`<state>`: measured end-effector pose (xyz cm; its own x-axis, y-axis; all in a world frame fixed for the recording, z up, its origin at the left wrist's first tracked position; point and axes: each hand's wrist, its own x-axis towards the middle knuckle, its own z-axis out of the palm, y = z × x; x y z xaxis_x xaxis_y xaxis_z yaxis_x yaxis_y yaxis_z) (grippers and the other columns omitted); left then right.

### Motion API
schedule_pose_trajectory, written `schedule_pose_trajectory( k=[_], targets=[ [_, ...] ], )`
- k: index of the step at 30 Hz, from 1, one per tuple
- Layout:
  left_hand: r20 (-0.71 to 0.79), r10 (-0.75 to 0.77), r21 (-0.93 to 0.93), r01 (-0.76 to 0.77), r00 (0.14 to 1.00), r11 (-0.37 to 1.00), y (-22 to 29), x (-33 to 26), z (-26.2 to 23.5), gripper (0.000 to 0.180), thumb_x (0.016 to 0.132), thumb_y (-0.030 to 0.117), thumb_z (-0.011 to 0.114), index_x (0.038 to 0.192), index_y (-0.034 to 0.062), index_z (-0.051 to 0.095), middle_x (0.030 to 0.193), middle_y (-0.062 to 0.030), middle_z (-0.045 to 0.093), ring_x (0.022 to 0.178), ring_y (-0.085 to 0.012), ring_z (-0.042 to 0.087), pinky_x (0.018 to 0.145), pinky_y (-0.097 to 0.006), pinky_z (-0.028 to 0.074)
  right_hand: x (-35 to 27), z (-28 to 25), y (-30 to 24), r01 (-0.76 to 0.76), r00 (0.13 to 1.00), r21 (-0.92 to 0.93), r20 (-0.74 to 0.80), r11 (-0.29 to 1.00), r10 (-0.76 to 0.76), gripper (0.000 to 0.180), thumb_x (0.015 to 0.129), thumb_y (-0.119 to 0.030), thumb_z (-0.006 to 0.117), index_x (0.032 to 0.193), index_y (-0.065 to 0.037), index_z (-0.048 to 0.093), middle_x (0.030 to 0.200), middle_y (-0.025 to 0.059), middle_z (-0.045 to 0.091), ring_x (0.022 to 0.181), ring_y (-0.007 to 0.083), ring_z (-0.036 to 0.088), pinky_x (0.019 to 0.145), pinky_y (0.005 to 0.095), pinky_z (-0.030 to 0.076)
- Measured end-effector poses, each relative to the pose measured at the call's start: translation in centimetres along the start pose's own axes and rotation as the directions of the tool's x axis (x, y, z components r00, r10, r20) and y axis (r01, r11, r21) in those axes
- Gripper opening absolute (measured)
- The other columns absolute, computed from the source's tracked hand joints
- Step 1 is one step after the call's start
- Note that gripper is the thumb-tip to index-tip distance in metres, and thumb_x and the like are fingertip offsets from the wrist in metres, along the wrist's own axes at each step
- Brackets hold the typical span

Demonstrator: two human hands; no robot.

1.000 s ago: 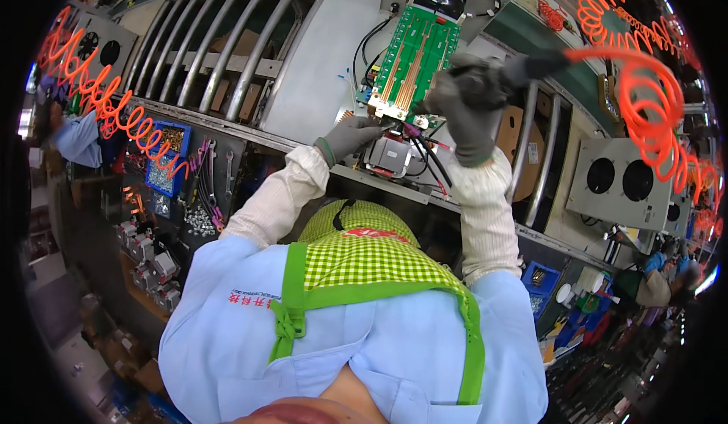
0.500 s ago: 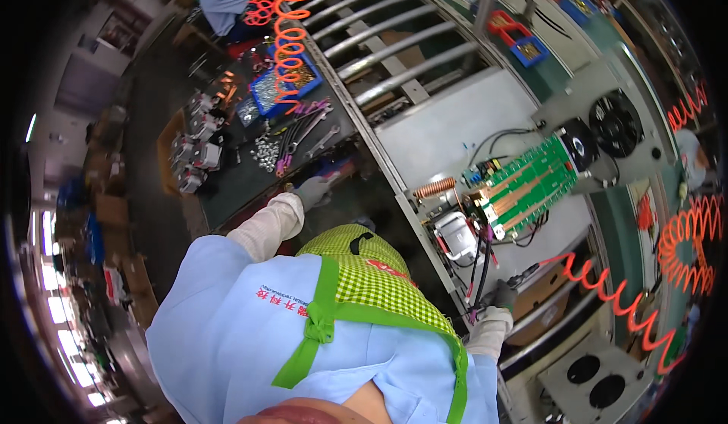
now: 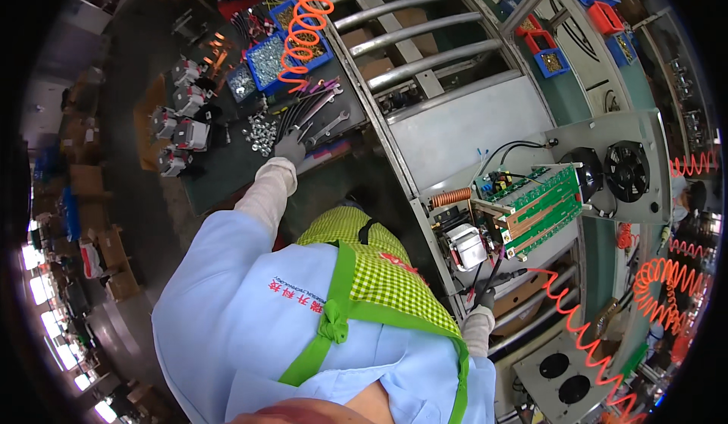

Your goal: The person assembles an electronic device by connecting wires to a circuit board and securing components with a screwdriver. They then attach a metal casing to the unit and fasten it with screws, completing the assembly of the device.

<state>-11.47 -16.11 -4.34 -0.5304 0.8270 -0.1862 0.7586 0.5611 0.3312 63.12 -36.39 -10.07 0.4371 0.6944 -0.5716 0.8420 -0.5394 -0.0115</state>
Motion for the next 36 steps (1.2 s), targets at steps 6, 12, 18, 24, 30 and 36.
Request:
schedule_pose_trajectory(
  k=[6,12,18,24,30,36],
  targets=[
    [-0.143,-0.133,0.022,0.137,0.981,0.99,-5.9,1.8,-1.0,0.037,0.084,0.028,0.063,0.117,0.013,0.058,0.113,-0.0183,0.058,0.105,-0.0394,0.058,0.085,-0.051,0.05,-7.2,-1.7,-4.8,-0.052,0.974,0.042,0.224,0.998,0.041,0.045,0.082,-0.033,0.063,0.111,0.001,0.061,0.098,0.0271,0.066,0.093,0.037,0.065,0.081,0.0447,0.052],
    [-0.13,-0.063,0.002,0.064,0.989,0.998,-11.9,5.5,-3.2,0.034,0.087,0.033,0.061,0.114,0.0135,0.063,0.115,-0.0152,0.062,0.107,-0.0371,0.058,0.085,-0.05,0.051,-9.3,-0.3,-12.1,-0.009,0.954,0.118,0.299,0.993,-0.027,0.041,0.082,-0.031,0.063,0.11,-0.001,0.061,0.1,0.0256,0.066,0.095,0.0376,0.064,0.084,0.0451,0.051],
    [0.121,-0.123,0.214,0.095,0.985,0.972,-8.3,8.9,-3.5,0.036,0.083,0.04,0.064,0.107,0.0129,0.066,0.102,-0.0164,0.068,0.097,-0.0372,0.064,0.084,-0.048,0.051,-11.3,1.6,-17.6,0.049,0.932,0.164,0.348,0.985,-0.104,0.037,0.083,-0.028,0.063,0.109,-0.003,0.062,0.102,0.024,0.066,0.098,0.0383,0.064,0.086,0.0454,0.05],
    [0.203,0.006,0.018,-0.01,0.979,1.0,-9.6,11.1,-2.1,0.045,0.083,0.042,0.062,0.112,0.0073,0.067,0.109,-0.0208,0.067,0.106,-0.0371,0.062,0.09,-0.044,0.048,-14.8,6.0,-20.7,0.208,0.902,0.264,0.32,0.942,-0.288,0.033,0.083,-0.026,0.062,0.109,-0.005,0.062,0.105,0.0224,0.066,0.1,0.0389,0.063,0.089,0.0458,0.049],
    [0.074,0.173,-0.549,-0.105,0.982,0.83,-10.2,7.9,-3.4,0.034,0.092,0.026,0.063,0.108,-0.0041,0.062,0.1,-0.0137,0.066,0.094,-0.0223,0.061,0.085,-0.035,0.048,-21.1,-12.4,-36.7,0.339,0.873,0.567,0.108,0.751,-0.476,0.041,0.091,-0.025,0.058,0.127,-0.005,0.055,0.108,0.0178,0.065,0.1,0.0292,0.063,0.09,0.037,0.048],
    [0.207,0.867,-0.728,-0.521,0.454,0.446,14.2,-5.7,-8.8,0.021,0.086,0.018,0.07,0.101,0.0051,0.065,0.089,-0.009,0.064,0.076,-0.02,0.059,0.068,-0.033,0.047,-23.0,-15.5,-37.8,0.552,0.833,0.601,-0.359,0.579,-0.421,0.046,0.093,-0.038,0.057,0.127,-0.006,0.055,0.111,0.0166,0.065,0.1,0.0306,0.064,0.086,0.0383,0.051]
  ],
)
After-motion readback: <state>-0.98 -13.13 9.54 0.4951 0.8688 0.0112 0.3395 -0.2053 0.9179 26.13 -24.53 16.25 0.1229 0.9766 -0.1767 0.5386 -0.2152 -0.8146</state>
